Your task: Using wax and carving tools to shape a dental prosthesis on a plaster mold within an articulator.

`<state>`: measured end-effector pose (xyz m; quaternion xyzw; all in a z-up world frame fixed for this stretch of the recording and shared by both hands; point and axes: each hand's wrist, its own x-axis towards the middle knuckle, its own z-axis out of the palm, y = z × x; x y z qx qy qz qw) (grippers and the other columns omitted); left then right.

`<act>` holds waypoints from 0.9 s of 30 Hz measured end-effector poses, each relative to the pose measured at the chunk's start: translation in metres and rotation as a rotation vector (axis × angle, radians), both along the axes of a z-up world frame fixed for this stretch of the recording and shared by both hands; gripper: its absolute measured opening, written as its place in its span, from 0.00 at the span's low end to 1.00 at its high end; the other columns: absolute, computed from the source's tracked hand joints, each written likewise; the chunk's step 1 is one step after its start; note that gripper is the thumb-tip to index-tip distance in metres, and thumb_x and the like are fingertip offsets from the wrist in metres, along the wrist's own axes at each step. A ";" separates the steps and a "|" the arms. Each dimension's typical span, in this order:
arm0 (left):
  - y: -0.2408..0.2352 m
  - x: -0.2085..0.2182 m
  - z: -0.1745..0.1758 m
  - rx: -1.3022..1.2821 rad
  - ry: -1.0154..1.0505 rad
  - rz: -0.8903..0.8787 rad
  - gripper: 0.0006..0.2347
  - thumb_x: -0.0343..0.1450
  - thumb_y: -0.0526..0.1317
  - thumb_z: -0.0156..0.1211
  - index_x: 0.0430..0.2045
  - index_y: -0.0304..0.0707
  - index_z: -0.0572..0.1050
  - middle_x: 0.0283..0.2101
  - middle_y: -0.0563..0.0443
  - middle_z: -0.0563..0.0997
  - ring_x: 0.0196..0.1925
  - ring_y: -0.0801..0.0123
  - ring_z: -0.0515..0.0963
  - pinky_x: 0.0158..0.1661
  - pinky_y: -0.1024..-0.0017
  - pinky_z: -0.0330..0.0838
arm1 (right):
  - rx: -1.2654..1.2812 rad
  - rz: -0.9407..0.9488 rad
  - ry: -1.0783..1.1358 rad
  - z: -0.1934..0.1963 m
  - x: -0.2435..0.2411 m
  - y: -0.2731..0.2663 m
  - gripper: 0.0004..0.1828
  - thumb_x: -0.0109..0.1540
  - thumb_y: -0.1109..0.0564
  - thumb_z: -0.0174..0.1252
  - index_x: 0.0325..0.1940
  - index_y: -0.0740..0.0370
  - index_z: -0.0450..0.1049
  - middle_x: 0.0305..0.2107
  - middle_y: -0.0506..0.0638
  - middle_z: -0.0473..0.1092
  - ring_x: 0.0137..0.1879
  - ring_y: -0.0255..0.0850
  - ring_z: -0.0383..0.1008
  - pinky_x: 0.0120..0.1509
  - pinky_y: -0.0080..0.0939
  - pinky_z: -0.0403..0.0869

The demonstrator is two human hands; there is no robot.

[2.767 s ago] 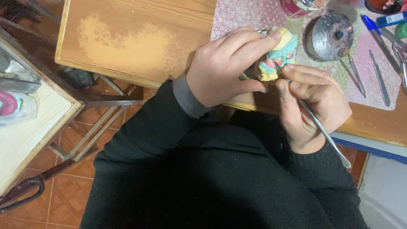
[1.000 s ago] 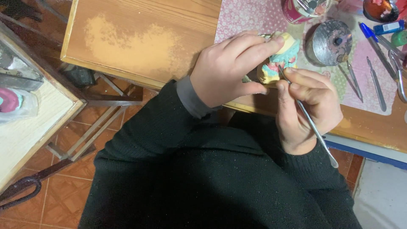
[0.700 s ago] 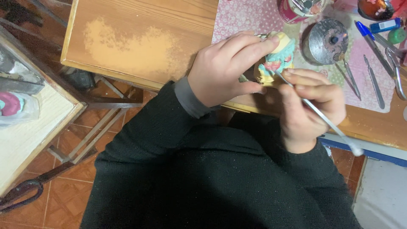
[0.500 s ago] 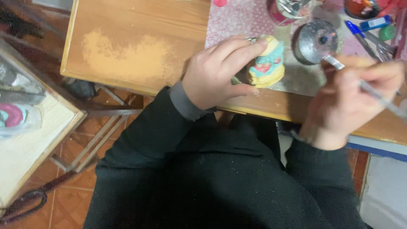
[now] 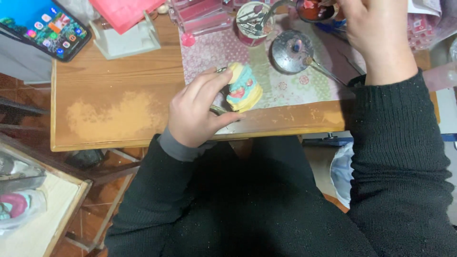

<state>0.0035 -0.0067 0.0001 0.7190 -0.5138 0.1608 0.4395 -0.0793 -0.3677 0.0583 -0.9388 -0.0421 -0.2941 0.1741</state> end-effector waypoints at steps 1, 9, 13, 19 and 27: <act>0.000 0.000 0.000 0.002 0.004 0.002 0.34 0.61 0.50 0.81 0.58 0.34 0.73 0.54 0.39 0.79 0.58 0.49 0.82 0.53 0.62 0.80 | -0.021 -0.031 0.034 0.000 0.001 0.001 0.09 0.76 0.69 0.51 0.46 0.75 0.77 0.31 0.55 0.75 0.40 0.40 0.77 0.41 0.36 0.73; -0.001 -0.001 -0.002 0.001 0.020 0.006 0.34 0.60 0.48 0.82 0.58 0.34 0.72 0.52 0.39 0.80 0.56 0.50 0.82 0.52 0.62 0.80 | -0.532 -0.173 -0.058 -0.015 -0.022 -0.044 0.11 0.76 0.67 0.46 0.43 0.70 0.73 0.32 0.56 0.73 0.37 0.46 0.75 0.42 0.41 0.70; -0.002 -0.004 0.000 -0.002 0.035 0.010 0.34 0.59 0.47 0.82 0.58 0.35 0.72 0.53 0.39 0.80 0.55 0.51 0.82 0.53 0.62 0.80 | 0.153 -0.263 0.041 0.004 -0.061 -0.009 0.24 0.88 0.61 0.47 0.38 0.69 0.68 0.30 0.58 0.72 0.34 0.50 0.70 0.39 0.46 0.65; -0.006 -0.007 0.004 0.019 0.041 0.026 0.35 0.57 0.46 0.84 0.58 0.35 0.72 0.54 0.41 0.79 0.55 0.52 0.83 0.54 0.63 0.80 | -0.036 -0.519 0.162 -0.035 -0.106 0.013 0.09 0.70 0.59 0.61 0.42 0.68 0.70 0.35 0.61 0.72 0.43 0.58 0.75 0.48 0.57 0.73; -0.011 -0.016 0.014 0.109 0.105 0.061 0.36 0.55 0.42 0.84 0.59 0.32 0.74 0.54 0.39 0.79 0.51 0.58 0.83 0.51 0.65 0.80 | -0.072 -0.635 -0.211 -0.096 -0.153 -0.020 0.08 0.69 0.60 0.71 0.38 0.60 0.78 0.38 0.52 0.73 0.49 0.47 0.73 0.55 0.47 0.72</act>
